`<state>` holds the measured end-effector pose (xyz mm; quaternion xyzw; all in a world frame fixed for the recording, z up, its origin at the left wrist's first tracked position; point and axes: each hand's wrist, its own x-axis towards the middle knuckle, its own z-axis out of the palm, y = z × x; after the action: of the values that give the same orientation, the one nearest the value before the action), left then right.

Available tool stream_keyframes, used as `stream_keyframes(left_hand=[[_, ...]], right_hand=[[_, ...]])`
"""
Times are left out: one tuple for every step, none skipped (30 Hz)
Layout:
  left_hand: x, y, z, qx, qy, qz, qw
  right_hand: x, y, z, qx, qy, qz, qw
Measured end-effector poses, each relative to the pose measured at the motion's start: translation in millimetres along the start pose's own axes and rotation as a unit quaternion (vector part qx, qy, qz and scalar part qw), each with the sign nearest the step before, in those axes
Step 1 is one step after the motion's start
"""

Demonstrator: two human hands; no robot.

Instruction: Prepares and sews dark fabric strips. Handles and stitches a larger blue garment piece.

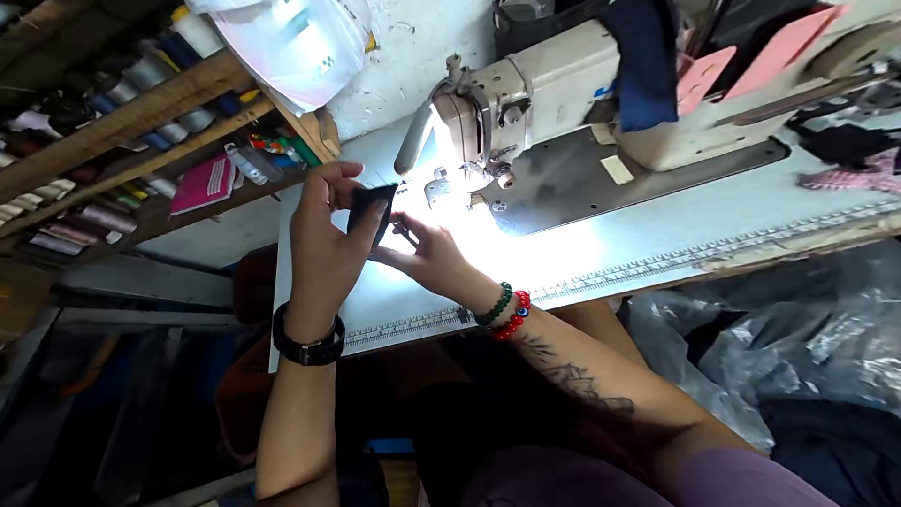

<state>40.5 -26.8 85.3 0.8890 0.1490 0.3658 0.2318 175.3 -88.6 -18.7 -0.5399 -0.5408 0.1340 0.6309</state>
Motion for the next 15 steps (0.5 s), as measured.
stream_keyframes(left_hand=[[2, 10, -8, 0.030, 0.018, 0.025, 0.999], [3, 18, -16, 0.059, 0.037, 0.043, 0.997], [4, 24, -24, 0.080, 0.054, 0.049, 0.994], [4, 28, -32, 0.087, 0.072, 0.045, 0.993], [5, 29, -38, 0.083, 0.093, 0.036, 0.992], [4, 28, -44, 0.068, 0.112, 0.024, 0.991], [4, 23, -51, 0.050, 0.124, 0.011, 0.991], [1, 16, -57, 0.029, 0.139, 0.000, 0.990], [-4, 6, -62, 0.009, 0.155, -0.009, 0.988], [-12, -6, -66, -0.013, 0.170, -0.024, 0.985], [-23, -18, -68, -0.031, 0.188, -0.050, 0.980], [-34, -32, -67, -0.040, 0.202, -0.088, 0.975], [-45, -46, -62, -0.048, 0.213, -0.129, 0.967], [-54, -61, -54, -0.054, 0.220, -0.170, 0.959], [-64, -75, -45, -0.054, 0.223, -0.208, 0.951]], right_hand=[[0, -9, -1, 0.006, -0.022, -0.001, 1.000], [-2, -18, -2, 0.018, -0.047, 0.010, 0.999], [-4, -25, -5, 0.040, -0.078, 0.021, 0.996], [-8, -30, -8, 0.069, -0.110, 0.030, 0.991], [-13, -32, -12, 0.095, -0.137, 0.036, 0.985], [-18, -32, -18, 0.120, -0.160, 0.043, 0.979], [-25, -31, -25, 0.142, -0.179, 0.051, 0.972], [-32, -29, -34, 0.158, -0.195, 0.064, 0.966], [-39, -27, -45, 0.166, -0.211, 0.081, 0.960], [-46, -24, -56, 0.166, -0.224, 0.103, 0.955], [-52, -20, -67, 0.156, -0.233, 0.128, 0.951], [-57, -17, -77, 0.140, -0.235, 0.153, 0.950], [-62, -13, -87, 0.118, -0.230, 0.173, 0.950], [-66, -9, -94, 0.097, -0.219, 0.193, 0.951], [-68, -5, -99, 0.080, -0.207, 0.213, 0.952]])
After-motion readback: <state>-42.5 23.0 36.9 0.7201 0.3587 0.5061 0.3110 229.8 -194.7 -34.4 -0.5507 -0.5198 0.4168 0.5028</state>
